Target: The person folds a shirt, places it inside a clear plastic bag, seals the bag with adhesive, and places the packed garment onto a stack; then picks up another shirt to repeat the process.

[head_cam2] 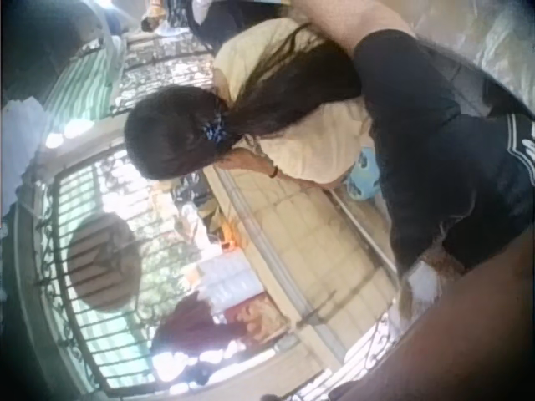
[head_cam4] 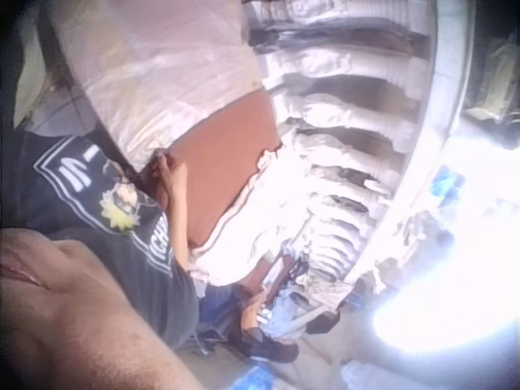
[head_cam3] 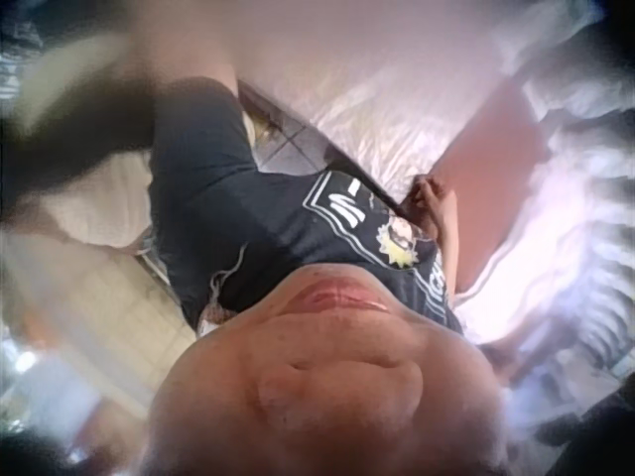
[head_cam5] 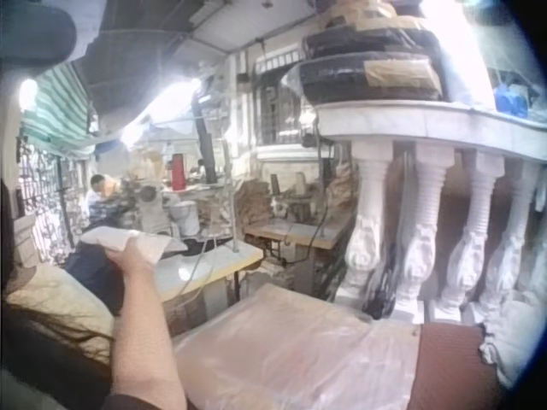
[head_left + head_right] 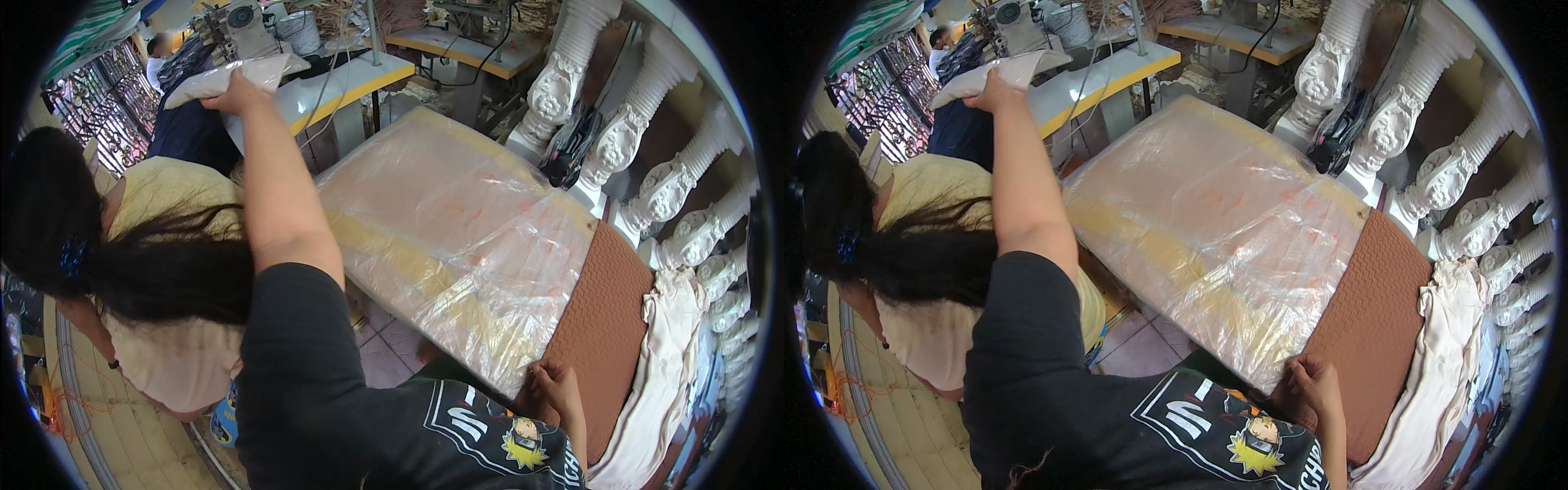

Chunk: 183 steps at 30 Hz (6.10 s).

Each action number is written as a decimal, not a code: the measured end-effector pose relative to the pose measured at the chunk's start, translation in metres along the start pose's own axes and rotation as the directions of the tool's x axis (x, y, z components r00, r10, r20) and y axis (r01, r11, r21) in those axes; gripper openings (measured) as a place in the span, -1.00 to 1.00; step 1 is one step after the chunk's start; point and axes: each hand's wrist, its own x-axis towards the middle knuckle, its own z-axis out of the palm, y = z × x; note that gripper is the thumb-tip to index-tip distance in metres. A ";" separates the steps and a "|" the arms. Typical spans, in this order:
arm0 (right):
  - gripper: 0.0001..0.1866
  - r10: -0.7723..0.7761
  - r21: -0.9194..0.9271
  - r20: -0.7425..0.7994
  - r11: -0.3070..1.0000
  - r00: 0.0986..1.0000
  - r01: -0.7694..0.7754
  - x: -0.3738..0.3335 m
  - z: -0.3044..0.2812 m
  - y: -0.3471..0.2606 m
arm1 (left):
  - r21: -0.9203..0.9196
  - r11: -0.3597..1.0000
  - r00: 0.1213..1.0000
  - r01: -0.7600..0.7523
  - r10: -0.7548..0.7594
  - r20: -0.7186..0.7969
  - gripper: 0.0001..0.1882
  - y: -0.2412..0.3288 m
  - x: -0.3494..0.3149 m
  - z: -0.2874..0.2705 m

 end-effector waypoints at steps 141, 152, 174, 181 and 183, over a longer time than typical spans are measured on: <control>-0.83 -0.289 -0.292 -0.955 0.956 -0.072 0.032 -0.216 -0.179 0.135 | 0.044 0.999 -0.220 -0.014 -0.046 0.974 -0.72 0.163 -0.726 -0.035; -0.80 -0.159 -0.163 -0.985 0.984 -0.062 0.073 -0.255 -0.163 0.124 | 0.014 0.999 -0.141 -0.037 -0.019 0.990 -0.73 0.203 -0.663 -0.040; -0.72 0.152 0.138 -0.971 0.987 -0.187 0.083 -0.241 -0.451 0.293 | 0.348 0.919 -0.388 -0.186 -0.394 0.833 -0.85 0.136 -0.694 -0.180; -0.70 -0.496 -0.500 -0.838 0.865 0.228 0.045 -0.201 -0.189 0.163 | 0.382 0.918 -0.383 -0.108 -0.393 0.836 -0.82 0.141 -0.687 -0.180; -0.65 -0.543 -0.551 -0.776 0.831 0.320 0.073 -0.200 -0.146 0.145 | 0.413 0.909 -0.370 -0.061 -0.405 0.836 -0.81 0.141 -0.689 -0.179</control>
